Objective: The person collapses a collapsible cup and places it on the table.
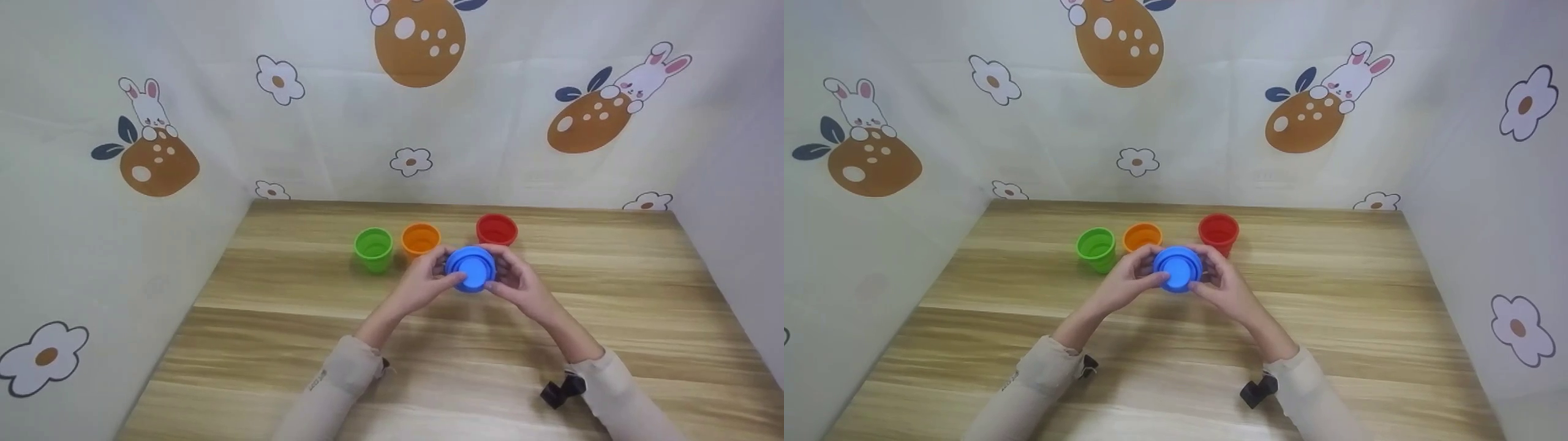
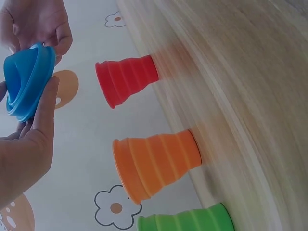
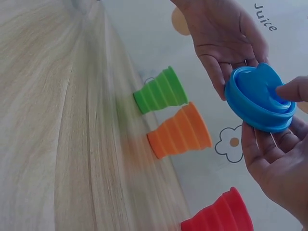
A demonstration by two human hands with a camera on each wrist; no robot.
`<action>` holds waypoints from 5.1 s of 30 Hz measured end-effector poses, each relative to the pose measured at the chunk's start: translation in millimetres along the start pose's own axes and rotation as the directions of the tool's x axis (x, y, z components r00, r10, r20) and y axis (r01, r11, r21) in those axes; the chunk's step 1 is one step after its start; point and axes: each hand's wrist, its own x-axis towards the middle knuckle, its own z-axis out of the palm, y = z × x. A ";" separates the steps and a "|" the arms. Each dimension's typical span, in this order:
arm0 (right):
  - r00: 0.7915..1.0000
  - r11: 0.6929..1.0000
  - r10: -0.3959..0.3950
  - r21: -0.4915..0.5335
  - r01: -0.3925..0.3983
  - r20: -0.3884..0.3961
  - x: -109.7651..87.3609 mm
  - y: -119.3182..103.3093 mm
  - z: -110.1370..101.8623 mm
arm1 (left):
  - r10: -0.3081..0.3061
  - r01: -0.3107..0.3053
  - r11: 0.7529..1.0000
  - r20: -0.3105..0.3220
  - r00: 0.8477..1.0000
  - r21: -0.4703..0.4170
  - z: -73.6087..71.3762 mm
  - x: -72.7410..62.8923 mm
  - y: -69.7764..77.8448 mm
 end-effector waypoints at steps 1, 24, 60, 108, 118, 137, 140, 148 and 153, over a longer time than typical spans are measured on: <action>1.000 1.000 0.000 0.017 0.000 0.008 -0.1 0.4 -0.2 | 0.002 -0.002 1.000 -0.004 1.000 -0.003 -0.2 0.1 -0.7; 0.989 0.980 -0.150 0.130 0.148 0.008 2.2 10.3 5.8 | -0.007 0.005 0.999 -0.052 0.999 -0.039 4.3 0.4 -2.3; 0.994 0.998 -0.055 0.034 0.052 0.095 4.0 0.5 2.2 | -0.019 0.018 1.000 0.038 0.999 0.015 -4.5 3.8 -6.3; 0.996 0.995 -0.067 0.082 0.063 0.050 7.0 2.5 5.9 | -0.105 0.100 0.981 -0.017 0.994 -0.167 5.8 0.7 -3.5; 0.998 0.997 -0.064 0.042 0.064 0.014 7.1 1.9 9.0 | -0.072 0.068 0.989 -0.030 0.997 -0.134 7.3 2.7 -8.3; 0.993 0.998 -0.005 -0.060 -0.003 -0.121 7.1 0.5 15.2 | -0.104 0.101 0.993 -0.043 0.994 -0.059 8.6 -0.6 -6.5; 0.994 0.997 -0.020 -0.071 0.012 -0.107 7.0 2.7 13.9 | -0.106 0.104 0.993 -0.039 0.994 -0.063 8.4 -0.7 -6.6; 0.998 0.995 -0.043 -0.095 0.039 -0.043 5.4 3.2 10.8 | -0.128 0.126 0.990 -0.035 0.991 -0.061 9.1 -1.4 -5.0; 1.000 0.997 -0.031 -0.077 0.031 0.002 4.8 2.4 6.2 | -0.108 0.107 0.994 -0.045 0.993 -0.035 7.4 0.3 -8.1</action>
